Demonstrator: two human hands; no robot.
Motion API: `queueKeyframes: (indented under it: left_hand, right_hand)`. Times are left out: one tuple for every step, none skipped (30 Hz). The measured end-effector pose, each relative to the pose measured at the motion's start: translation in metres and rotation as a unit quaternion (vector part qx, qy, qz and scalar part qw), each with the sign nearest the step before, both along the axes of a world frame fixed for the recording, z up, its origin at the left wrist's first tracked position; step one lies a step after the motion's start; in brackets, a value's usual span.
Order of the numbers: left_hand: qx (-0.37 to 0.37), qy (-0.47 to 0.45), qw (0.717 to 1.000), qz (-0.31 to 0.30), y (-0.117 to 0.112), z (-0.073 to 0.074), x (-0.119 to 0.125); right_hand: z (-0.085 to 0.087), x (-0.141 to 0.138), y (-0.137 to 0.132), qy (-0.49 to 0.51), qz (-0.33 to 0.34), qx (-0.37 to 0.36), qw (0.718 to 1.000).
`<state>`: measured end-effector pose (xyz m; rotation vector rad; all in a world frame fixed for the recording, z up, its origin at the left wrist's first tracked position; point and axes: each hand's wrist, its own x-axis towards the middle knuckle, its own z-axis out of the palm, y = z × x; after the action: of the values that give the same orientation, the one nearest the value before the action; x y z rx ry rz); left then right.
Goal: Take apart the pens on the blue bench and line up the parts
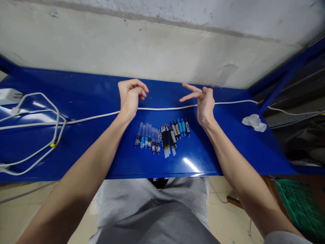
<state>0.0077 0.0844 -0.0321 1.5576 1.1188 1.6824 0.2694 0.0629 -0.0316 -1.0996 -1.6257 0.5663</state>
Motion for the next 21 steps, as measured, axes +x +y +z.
queueKeyframes:
  left_hand:
    - [0.003, 0.008, 1.0, -0.026, 0.0, 0.001, -0.001]
    - [0.008, 0.021, 0.999, -0.043, -0.001, 0.002, -0.002]
    - [0.013, 0.038, 0.998, -0.051, -0.001, 0.004, -0.003]
    - [0.017, 0.058, 0.997, -0.053, -0.001, 0.005, -0.004]
    - [0.019, 0.077, 0.995, -0.055, 0.0, 0.006, -0.005]
    - [0.019, 0.092, 0.994, -0.058, 0.0, 0.006, -0.005]
    - [0.019, 0.099, 0.993, -0.061, 0.0, 0.005, -0.006]
    - [0.019, 0.097, 0.993, -0.061, 0.0, 0.003, -0.006]
    - [0.019, 0.089, 0.994, -0.059, 0.001, 0.001, -0.005]
    - [0.018, 0.076, 0.995, -0.055, 0.001, -0.002, -0.005]
    - [0.016, 0.061, 0.997, -0.051, 0.002, -0.005, -0.006]
    - [0.014, 0.047, 0.998, -0.047, 0.003, -0.008, -0.006]
    - [0.011, 0.034, 0.998, -0.045, 0.004, -0.011, -0.008]
    - [0.008, 0.026, 0.999, -0.046, 0.006, -0.014, -0.009]
    - [0.006, 0.021, 0.999, -0.048, 0.008, -0.017, -0.011]
    - [0.007, 0.018, 0.999, -0.051, 0.01, -0.019, -0.013]
    - [0.01, 0.018, 0.998, -0.055, 0.012, -0.021, -0.015]
    - [0.013, 0.021, 0.998, -0.063, 0.014, -0.022, -0.016]
    - [0.017, 0.026, 0.997, -0.073, 0.015, -0.023, -0.017]
    - [0.023, 0.033, 0.996, -0.085, 0.015, -0.023, -0.017]
    - [0.032, 0.046, 0.993, -0.102, 0.015, -0.023, -0.016]
  right_hand:
    - [-0.003, 0.001, 0.001, 0.01, -0.014, 0.008, 1.0]
    - [-0.005, 0.003, 0.001, 0.023, -0.03, 0.013, 0.999]
    - [-0.007, 0.004, 0.001, 0.037, -0.048, 0.014, 0.998]
    - [-0.009, 0.005, 0.001, 0.049, -0.067, 0.011, 0.997]
    - [-0.01, 0.006, 0.001, 0.059, -0.087, 0.007, 0.994]
    - [-0.011, 0.007, 0.0, 0.067, -0.108, 0.003, 0.992]
    - [-0.011, 0.007, 0.0, 0.077, -0.127, 0.0, 0.989]
    - [-0.011, 0.007, -0.001, 0.088, -0.14, -0.002, 0.986]
    - [-0.01, 0.006, -0.002, 0.1, -0.145, -0.005, 0.984]
    - [-0.009, 0.004, -0.002, 0.11, -0.14, -0.006, 0.984]
    - [-0.007, 0.003, -0.003, 0.118, -0.126, -0.005, 0.985]
    - [-0.005, 0.001, -0.004, 0.12, -0.106, 0.0, 0.987]
    - [-0.003, -0.001, -0.004, 0.118, -0.082, 0.007, 0.99]
    - [0.0, -0.003, -0.005, 0.113, -0.057, 0.014, 0.992]
    - [0.002, -0.004, -0.005, 0.106, -0.032, 0.016, 0.994]
    - [0.004, -0.005, -0.005, 0.099, -0.009, 0.012, 0.995]
    - [0.005, -0.006, -0.005, 0.093, 0.012, 0.002, 0.996]
    - [0.005, -0.006, -0.004, 0.089, 0.03, -0.013, 0.995]
    - [0.005, -0.005, -0.003, 0.087, 0.045, -0.029, 0.995]
    - [0.004, -0.004, -0.002, 0.089, 0.054, -0.041, 0.994]
    - [0.002, -0.004, 0.0, 0.093, 0.058, -0.047, 0.993]
